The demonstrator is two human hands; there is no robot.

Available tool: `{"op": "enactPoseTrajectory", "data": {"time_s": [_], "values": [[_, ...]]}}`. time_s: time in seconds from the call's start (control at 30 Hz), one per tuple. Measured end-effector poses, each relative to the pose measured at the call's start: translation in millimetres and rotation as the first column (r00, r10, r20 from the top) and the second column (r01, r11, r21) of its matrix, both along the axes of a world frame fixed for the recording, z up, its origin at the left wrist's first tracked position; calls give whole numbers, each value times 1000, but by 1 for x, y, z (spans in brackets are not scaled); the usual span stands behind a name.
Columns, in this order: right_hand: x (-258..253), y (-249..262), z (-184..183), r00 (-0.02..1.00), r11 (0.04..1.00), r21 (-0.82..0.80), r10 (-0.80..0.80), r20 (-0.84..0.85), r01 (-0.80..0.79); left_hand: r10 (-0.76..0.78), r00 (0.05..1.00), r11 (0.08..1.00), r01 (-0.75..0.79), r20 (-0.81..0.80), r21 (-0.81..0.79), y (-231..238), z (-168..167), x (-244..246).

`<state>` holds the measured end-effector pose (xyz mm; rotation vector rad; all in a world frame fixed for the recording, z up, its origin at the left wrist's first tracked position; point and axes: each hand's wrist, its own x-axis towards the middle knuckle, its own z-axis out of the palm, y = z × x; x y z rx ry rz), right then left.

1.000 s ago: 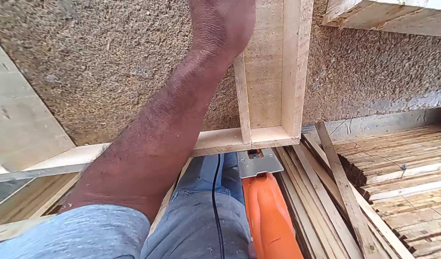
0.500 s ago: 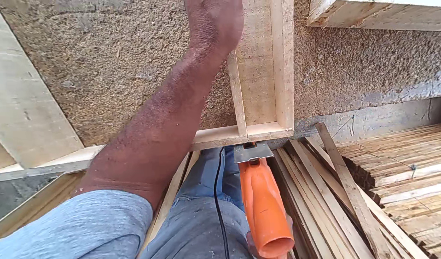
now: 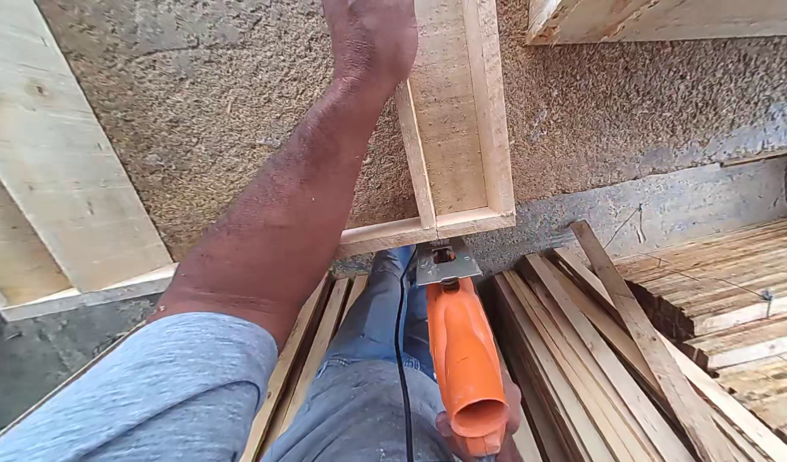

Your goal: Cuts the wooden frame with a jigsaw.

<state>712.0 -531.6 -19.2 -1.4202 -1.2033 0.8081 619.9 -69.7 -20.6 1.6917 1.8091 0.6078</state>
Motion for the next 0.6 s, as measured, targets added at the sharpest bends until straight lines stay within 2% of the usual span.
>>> {"op": "enactPoseTrajectory", "data": {"time_s": [0.13,0.17,0.23,0.3,0.4,0.5,0.6], "values": [[1,-22,10,999,997,-75,-35,7,35,-3,1000,1000,3,1,1,-1,-2,-2],[4,-16,21,999,992,-118,-49,-9,47,0,1000,1000,0,7,12,0,-3,-2],[18,11,68,998,960,-276,-57,-27,48,2,1000,1000,-2,23,15,2,-4,-1],[25,6,93,997,952,-297,-69,44,79,5,999,1000,-5,34,14,1,-5,-2],[32,-51,102,992,917,-380,-90,88,117,-4,998,998,0,68,67,2,-5,-2],[53,-100,95,989,897,-417,-133,60,146,19,996,996,-26,84,80,4,-7,-1],[72,-79,94,985,905,-392,-131,110,164,35,997,998,-40,75,54,5,-7,-1]]}}
